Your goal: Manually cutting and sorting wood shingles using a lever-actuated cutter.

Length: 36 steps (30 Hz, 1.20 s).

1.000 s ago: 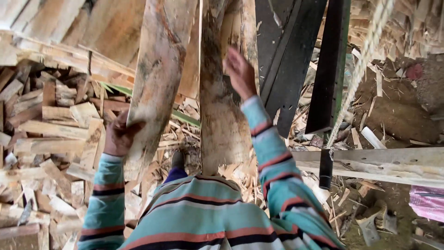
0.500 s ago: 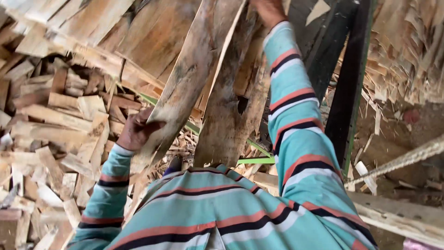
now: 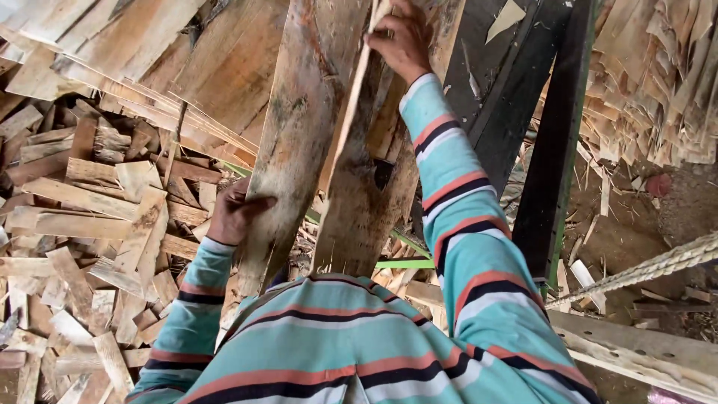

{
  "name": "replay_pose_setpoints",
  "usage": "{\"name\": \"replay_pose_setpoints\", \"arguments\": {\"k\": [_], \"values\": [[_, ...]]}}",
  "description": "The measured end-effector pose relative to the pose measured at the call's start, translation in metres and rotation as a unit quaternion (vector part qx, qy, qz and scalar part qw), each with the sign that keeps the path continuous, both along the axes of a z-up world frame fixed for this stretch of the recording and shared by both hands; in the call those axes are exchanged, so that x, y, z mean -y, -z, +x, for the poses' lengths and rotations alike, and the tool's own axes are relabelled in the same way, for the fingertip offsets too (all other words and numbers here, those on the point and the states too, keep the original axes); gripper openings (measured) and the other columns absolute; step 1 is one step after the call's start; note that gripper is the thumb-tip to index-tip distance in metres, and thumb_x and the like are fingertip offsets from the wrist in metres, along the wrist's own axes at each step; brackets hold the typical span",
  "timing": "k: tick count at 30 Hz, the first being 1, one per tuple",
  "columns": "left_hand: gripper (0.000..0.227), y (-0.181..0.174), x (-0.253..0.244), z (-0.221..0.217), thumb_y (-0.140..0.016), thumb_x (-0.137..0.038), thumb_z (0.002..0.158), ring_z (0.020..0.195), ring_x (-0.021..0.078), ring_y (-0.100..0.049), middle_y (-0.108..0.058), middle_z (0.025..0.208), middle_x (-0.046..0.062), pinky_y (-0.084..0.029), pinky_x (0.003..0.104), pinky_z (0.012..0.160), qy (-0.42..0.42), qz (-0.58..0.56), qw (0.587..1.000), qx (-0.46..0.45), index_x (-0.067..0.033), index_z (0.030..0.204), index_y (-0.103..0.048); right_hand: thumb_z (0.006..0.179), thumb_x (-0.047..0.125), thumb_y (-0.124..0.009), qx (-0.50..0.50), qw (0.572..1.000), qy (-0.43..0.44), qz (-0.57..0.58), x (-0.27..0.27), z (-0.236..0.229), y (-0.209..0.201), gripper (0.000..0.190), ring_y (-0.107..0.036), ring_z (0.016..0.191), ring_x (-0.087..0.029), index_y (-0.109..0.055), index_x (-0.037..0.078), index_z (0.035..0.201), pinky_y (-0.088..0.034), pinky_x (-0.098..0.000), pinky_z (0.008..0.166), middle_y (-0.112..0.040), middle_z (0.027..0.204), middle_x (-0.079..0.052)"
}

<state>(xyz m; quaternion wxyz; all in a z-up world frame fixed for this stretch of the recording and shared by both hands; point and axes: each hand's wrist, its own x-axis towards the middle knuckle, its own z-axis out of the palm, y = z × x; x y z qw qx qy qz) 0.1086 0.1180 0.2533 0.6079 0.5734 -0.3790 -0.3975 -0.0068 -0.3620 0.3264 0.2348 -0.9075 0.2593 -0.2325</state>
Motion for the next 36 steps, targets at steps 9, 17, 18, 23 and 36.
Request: {"name": "replay_pose_setpoints", "arguments": {"k": [9, 17, 18, 23, 36], "values": [[0.042, 0.061, -0.040, 0.022, -0.054, -0.002, 0.089, 0.103, 0.0118, -0.072, -0.077, 0.114, 0.002, -0.058, 0.029, 0.095, 0.002, -0.094, 0.993, -0.066, -0.0031, 0.129, -0.069, 0.085, 0.014, -0.075, -0.065, 0.937, 0.311, -0.146, 0.044, -0.056, 0.043, 0.018, -0.069, 0.084, -0.041, -0.070, 0.004, 0.100, -0.056, -0.0524, 0.068, -0.072, 0.093, -0.023], [0.041, 0.092, -0.101, 0.025, -0.072, -0.010, 0.086, 0.100, 0.0178, -0.070, -0.077, 0.115, 0.003, -0.055, 0.034, 0.092, -0.030, 0.047, 0.967, -0.249, -0.0032, 0.126, -0.068, 0.086, 0.008, -0.074, -0.025, 0.933, 0.321, -0.160, 0.083, -0.126, 0.069, 0.009, -0.071, 0.086, -0.043, -0.069, 0.003, 0.092, -0.056, -0.0506, 0.075, -0.073, 0.090, -0.024], [0.042, 0.109, -0.107, 0.026, -0.070, -0.014, 0.083, 0.099, 0.0195, -0.075, -0.078, 0.116, -0.001, -0.058, 0.035, 0.091, -0.054, 0.030, 0.902, -0.427, -0.0086, 0.125, -0.066, 0.086, 0.008, -0.074, -0.046, 0.932, 0.328, -0.150, 0.077, -0.128, 0.067, 0.007, -0.071, 0.087, -0.043, -0.069, 0.004, 0.089, -0.056, -0.0513, 0.076, -0.074, 0.091, -0.023], [0.045, 0.083, -0.073, 0.020, -0.070, 0.002, 0.094, 0.108, 0.0171, -0.069, -0.076, 0.119, 0.010, -0.055, 0.035, 0.100, 0.041, 0.023, 0.995, -0.091, 0.0038, 0.138, -0.063, 0.078, 0.010, -0.083, 0.085, 0.923, 0.356, 0.120, 0.050, -0.098, 0.109, 0.028, -0.069, 0.079, -0.036, -0.068, -0.004, 0.098, -0.056, -0.0463, 0.065, -0.072, 0.092, -0.023], [0.056, 0.100, -0.081, 0.018, -0.065, 0.009, 0.096, 0.122, 0.0200, -0.064, -0.066, 0.139, 0.013, -0.052, 0.037, 0.108, 0.041, -0.046, 0.994, -0.092, 0.0023, 0.151, -0.052, 0.097, 0.050, -0.070, -0.109, 0.907, 0.366, 0.176, -0.094, -0.038, 0.137, 0.059, -0.074, 0.081, -0.033, -0.078, -0.008, 0.087, -0.053, -0.0434, 0.070, -0.075, 0.084, -0.024]]}}
